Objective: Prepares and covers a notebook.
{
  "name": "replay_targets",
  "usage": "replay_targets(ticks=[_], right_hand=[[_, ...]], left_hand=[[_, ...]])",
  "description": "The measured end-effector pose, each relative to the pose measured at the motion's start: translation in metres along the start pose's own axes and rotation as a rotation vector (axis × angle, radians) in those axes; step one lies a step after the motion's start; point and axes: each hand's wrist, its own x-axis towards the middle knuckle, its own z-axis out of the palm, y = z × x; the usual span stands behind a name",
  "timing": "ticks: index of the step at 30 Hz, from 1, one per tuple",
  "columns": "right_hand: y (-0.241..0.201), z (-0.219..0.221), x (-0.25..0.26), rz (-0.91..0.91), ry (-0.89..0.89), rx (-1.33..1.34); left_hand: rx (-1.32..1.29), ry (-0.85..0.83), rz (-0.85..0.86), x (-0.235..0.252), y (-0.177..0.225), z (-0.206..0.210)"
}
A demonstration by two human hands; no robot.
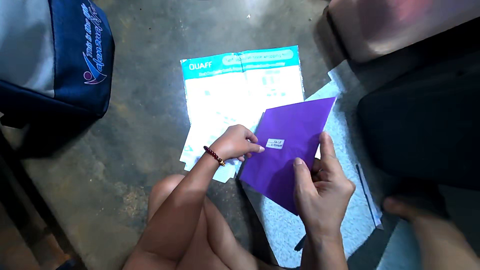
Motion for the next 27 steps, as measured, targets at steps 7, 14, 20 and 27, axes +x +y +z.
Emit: replay_targets(ticks=[7, 14, 20, 27], right_hand=[[0.002, 0.009, -0.001, -0.026, 0.056, 0.048], [0.000, 0.016, 0.000, -0.029, 0.060, 0.059], [0.000, 0.019, 0.000, -0.055, 0.052, 0.055], [0.001, 0.020, 0.002, -0.070, 0.042, 0.042]], left_hand=[[0.045, -0.057, -0.074, 0.002, 0.006, -0.007], [0.052, -0.059, -0.113, 0.003, 0.008, -0.009], [0.042, -0.057, -0.115, 0.003, 0.008, -0.010], [0.047, -0.059, -0.120, 0.005, 0.007, -0.010]])
